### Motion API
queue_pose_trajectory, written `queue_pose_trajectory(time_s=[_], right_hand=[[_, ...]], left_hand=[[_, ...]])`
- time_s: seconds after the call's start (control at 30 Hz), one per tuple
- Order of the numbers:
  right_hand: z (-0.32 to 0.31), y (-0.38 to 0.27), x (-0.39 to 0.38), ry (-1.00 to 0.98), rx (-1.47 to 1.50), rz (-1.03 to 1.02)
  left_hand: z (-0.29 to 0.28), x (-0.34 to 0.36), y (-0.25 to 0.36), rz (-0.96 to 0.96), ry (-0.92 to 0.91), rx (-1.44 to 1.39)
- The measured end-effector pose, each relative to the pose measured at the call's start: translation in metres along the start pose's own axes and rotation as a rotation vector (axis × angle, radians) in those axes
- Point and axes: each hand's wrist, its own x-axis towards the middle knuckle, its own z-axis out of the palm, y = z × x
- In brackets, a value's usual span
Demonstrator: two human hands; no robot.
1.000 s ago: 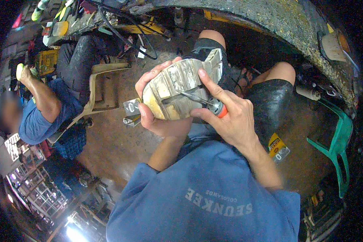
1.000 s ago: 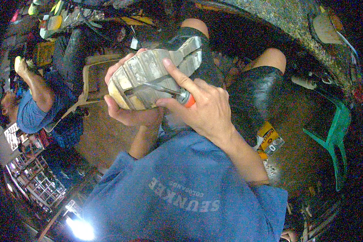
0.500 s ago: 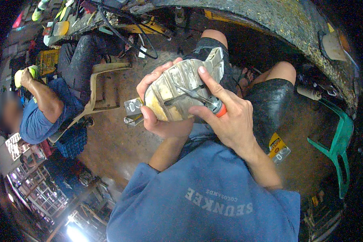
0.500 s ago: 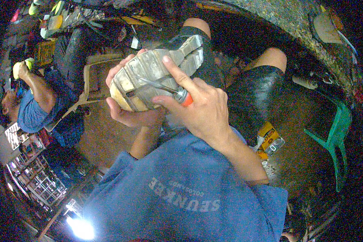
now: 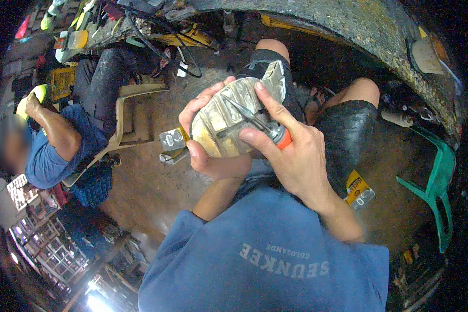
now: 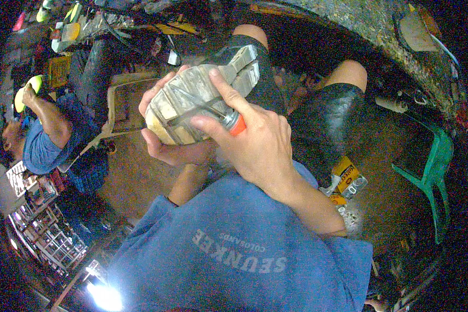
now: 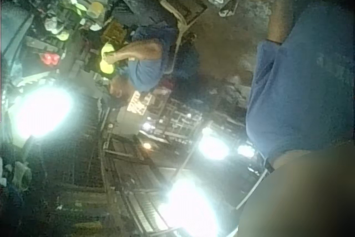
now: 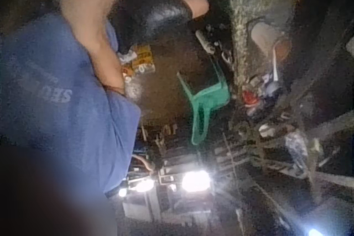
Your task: The person sits on the floor and uses a red-handled tool to scrape and clean the sole of a sneaker. They repeatedly rotate the shoe to access different areas of the sole and continue scraping along the tread and edges throughout the clip.
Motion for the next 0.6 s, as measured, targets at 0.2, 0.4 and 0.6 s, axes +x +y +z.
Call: queue_pose_trajectory(time_s=[0.2, 0.4, 0.6], right_hand=[[0.0013, 0.0017, -0.0004, 0.000, 0.008, 0.001], [0.0017, 0.0026, -0.0036, -0.030, 0.030, -0.001], [0.0012, -0.0001, -0.0058, -0.023, 0.117, 0.081]], left_hand=[[0.0032, 0.0009, -0.0011, 0.012, 0.005, -0.008], [0.0048, -0.0001, 0.0022, -0.027, 0.026, 0.044], [-0.0012, -0.0022, -0.0038, 0.039, -0.045, -0.008]])
